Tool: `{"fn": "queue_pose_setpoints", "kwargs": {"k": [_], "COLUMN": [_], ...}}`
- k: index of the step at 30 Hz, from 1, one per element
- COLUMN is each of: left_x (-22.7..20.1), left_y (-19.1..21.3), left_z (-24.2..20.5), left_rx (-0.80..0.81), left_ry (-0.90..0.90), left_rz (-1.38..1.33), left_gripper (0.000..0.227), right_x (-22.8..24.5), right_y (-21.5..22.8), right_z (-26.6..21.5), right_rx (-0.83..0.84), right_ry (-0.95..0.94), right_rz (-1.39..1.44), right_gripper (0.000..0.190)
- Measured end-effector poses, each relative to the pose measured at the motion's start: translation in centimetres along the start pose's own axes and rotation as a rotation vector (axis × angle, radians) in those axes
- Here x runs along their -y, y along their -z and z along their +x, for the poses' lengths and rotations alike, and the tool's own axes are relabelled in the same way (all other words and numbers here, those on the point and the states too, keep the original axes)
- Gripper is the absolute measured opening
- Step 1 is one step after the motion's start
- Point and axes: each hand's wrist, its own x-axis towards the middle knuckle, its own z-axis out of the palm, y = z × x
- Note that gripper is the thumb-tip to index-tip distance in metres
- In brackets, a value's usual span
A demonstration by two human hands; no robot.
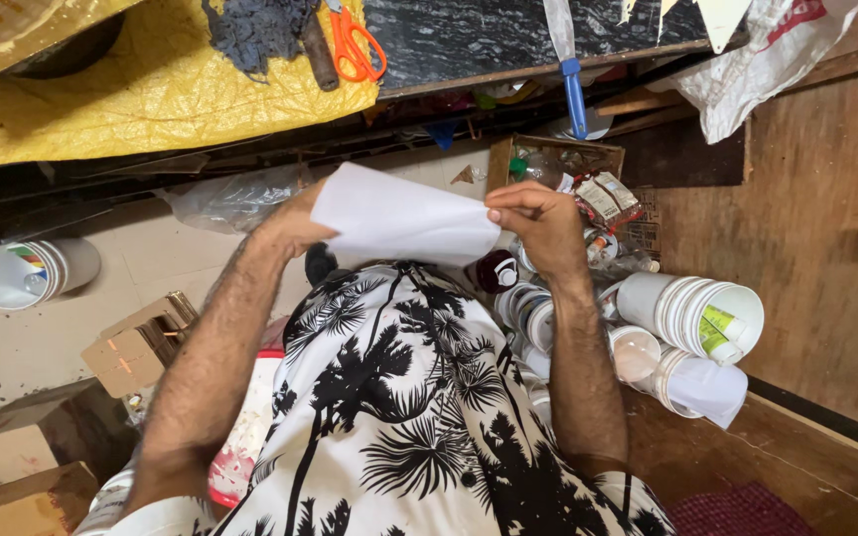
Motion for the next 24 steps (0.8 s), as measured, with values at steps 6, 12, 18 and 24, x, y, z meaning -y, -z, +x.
{"fn": "queue_pose_setpoints", "kwargs": {"k": [6,12,18,24], "left_x": [-2.5,-5.6,-5.0,-3.9], "left_y": [-0.8,-1.2,-0.3,0.9], "left_z": [-1.3,-2.3,-2.1,-2.0], "left_rx": [-0.160,-0.240,-0.218,-0.177], "left_ry": [-0.109,-0.166,-0.301,-0.194], "left_rz": [0.205,0.448,0.455,0.122], "left_gripper": [0.043,0.052,0.039,0.045], "right_x": [-0.1,-1.0,-1.9,-2.3], "right_y": [-0.1,-0.4,-1.0,-0.9], "right_z": [-0.2,-0.1,-0.2,-0.7], "right_rx": [-0.017,-0.099,-0.121,0.032], "right_ry": [-0.008,-0.074,0.056,0.004], "right_rz": [-0.276,0.002,-0.285,0.138], "right_gripper": [0.029,0.018,0.014,0.016]}}
